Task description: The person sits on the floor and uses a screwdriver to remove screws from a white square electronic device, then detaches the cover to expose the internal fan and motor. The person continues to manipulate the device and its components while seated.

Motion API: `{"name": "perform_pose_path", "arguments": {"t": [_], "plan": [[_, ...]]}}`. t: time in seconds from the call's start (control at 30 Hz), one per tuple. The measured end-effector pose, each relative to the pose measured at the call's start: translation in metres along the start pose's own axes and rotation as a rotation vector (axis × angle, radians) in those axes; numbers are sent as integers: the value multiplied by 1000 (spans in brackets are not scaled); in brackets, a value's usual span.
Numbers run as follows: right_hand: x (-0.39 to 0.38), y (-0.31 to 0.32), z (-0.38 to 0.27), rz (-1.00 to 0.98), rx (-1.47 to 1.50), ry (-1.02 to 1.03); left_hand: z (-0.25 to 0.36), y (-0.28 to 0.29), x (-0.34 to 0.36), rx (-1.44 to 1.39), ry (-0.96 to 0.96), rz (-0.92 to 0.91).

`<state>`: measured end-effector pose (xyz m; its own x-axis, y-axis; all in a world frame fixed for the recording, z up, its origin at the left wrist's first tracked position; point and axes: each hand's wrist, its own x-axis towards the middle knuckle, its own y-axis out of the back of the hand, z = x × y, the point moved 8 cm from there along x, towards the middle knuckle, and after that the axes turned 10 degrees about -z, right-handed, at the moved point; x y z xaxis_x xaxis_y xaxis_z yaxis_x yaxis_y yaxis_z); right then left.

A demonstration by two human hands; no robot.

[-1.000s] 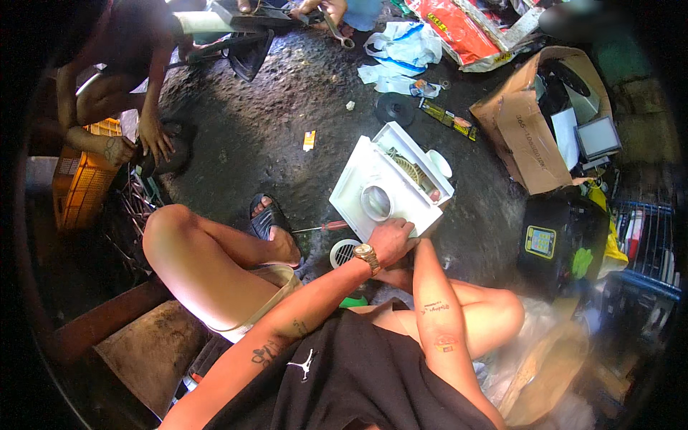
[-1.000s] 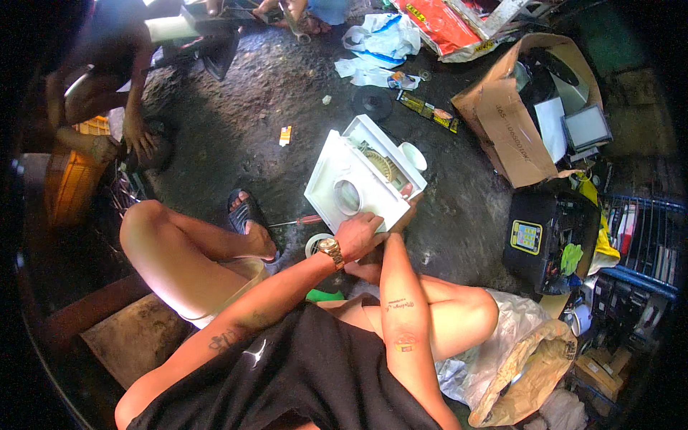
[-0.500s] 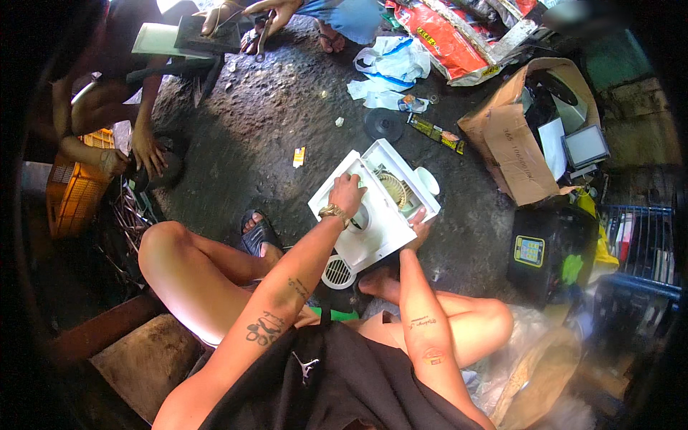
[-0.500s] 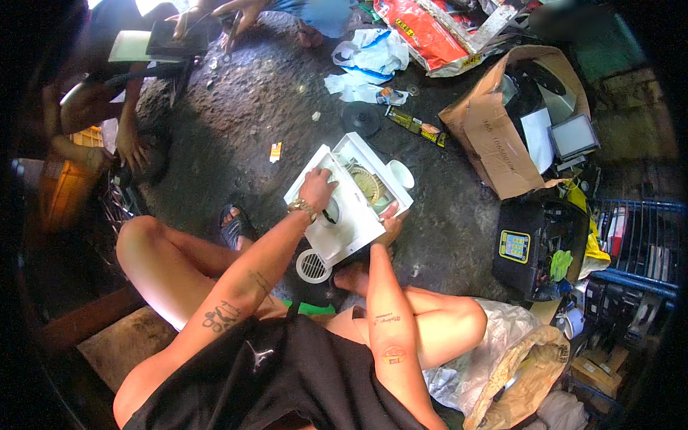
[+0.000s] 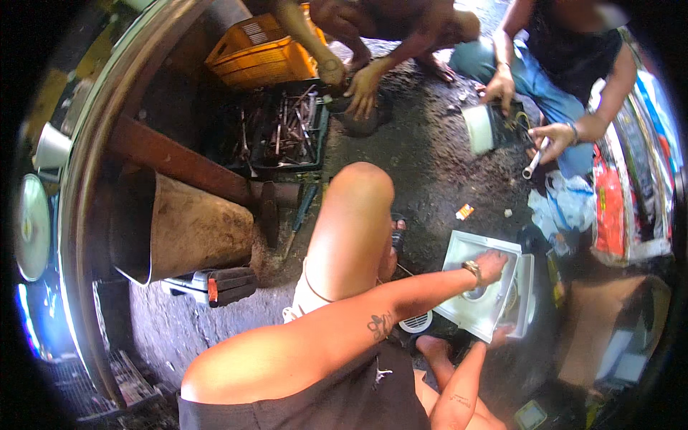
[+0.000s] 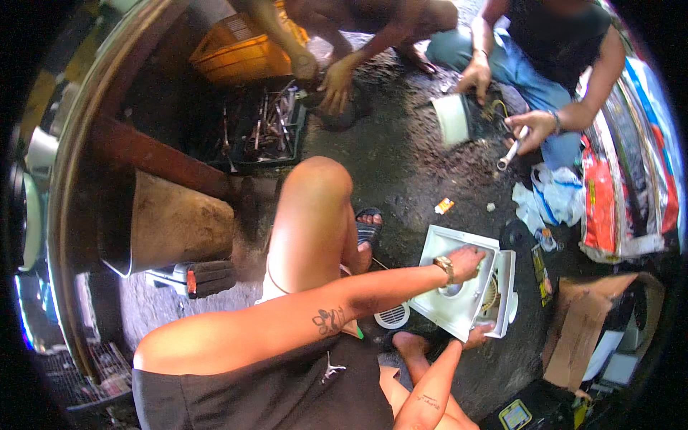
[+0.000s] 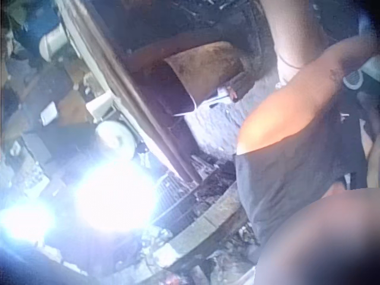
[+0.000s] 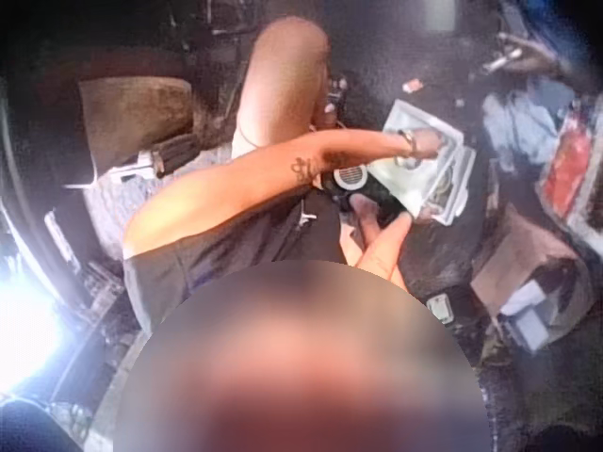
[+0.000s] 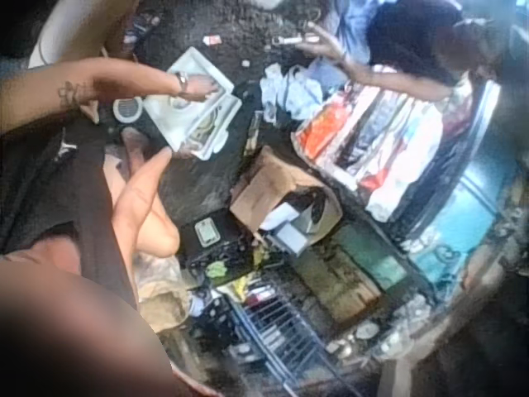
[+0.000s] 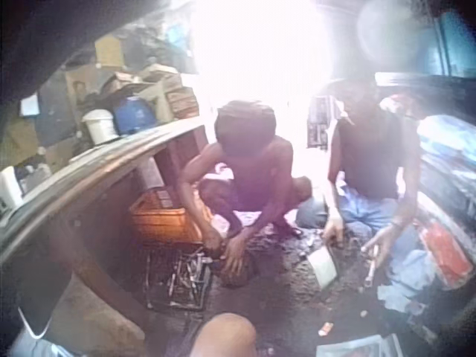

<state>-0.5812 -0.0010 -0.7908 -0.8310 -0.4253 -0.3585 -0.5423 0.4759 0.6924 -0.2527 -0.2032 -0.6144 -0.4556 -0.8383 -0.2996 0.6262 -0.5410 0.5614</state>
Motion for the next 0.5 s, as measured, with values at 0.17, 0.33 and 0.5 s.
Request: {"name": "perform_pose_path", "arguments": {"t": [0.17,0.33,0.5], "plan": [[-39,-11,-52,-115,-238,165,-1,31,-76,-137,48,182],[-31,-1,-44,-174,-60,252,109,171,-241,-372,-514,158],[-106,-17,-57,-226,-106,447,63,312,-385,-329,-431,675]]}}
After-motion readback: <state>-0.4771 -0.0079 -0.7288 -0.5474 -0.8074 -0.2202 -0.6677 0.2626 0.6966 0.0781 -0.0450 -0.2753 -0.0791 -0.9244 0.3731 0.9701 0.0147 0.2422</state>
